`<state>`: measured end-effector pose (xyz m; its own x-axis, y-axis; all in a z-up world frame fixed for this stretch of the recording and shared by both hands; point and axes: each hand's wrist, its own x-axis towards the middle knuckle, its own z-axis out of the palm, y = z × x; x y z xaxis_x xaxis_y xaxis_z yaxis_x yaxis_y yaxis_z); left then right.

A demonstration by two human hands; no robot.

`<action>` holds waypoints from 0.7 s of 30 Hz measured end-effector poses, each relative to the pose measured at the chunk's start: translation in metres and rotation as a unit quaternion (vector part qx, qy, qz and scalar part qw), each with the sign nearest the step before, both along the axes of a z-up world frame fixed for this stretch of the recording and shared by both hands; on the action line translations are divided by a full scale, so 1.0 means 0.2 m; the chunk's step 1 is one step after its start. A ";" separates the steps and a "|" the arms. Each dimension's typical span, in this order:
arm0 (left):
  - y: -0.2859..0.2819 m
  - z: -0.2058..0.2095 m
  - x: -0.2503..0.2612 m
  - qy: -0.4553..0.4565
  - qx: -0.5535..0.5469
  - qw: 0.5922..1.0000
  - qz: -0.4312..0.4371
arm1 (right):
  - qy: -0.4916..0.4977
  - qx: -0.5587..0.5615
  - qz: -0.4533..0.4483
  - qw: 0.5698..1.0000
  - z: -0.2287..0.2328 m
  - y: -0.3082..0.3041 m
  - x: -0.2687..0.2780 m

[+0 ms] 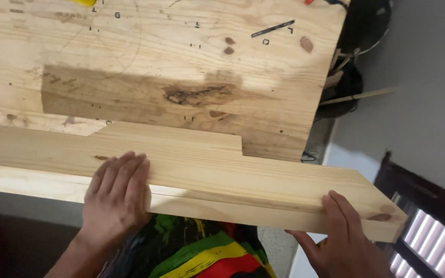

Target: Applying wood glue to the edges of wooden boards and joining them together after measuring.

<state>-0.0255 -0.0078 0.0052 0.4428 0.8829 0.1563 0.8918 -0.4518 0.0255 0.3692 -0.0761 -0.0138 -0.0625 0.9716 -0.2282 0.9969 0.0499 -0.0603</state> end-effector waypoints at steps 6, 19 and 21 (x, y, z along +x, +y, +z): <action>-0.02 -0.04 -0.01 -0.036 0.035 0.999 -0.002 | 0.021 0.066 0.056 0.996 0.02 -0.02 -0.01; 0.46 -0.18 -0.14 0.043 -0.056 0.995 -0.069 | -0.190 0.162 0.145 0.958 0.24 0.59 -0.08; 0.55 -0.20 -0.14 0.037 -0.109 0.991 -0.068 | 0.015 -0.089 -0.099 0.991 0.31 0.66 -0.09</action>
<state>-0.0542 0.1029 -0.0341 0.5636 0.8233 -0.0679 0.8258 -0.5593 0.0726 0.3508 0.0568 0.0481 0.1154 0.9100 -0.3981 0.9837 -0.1602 -0.0811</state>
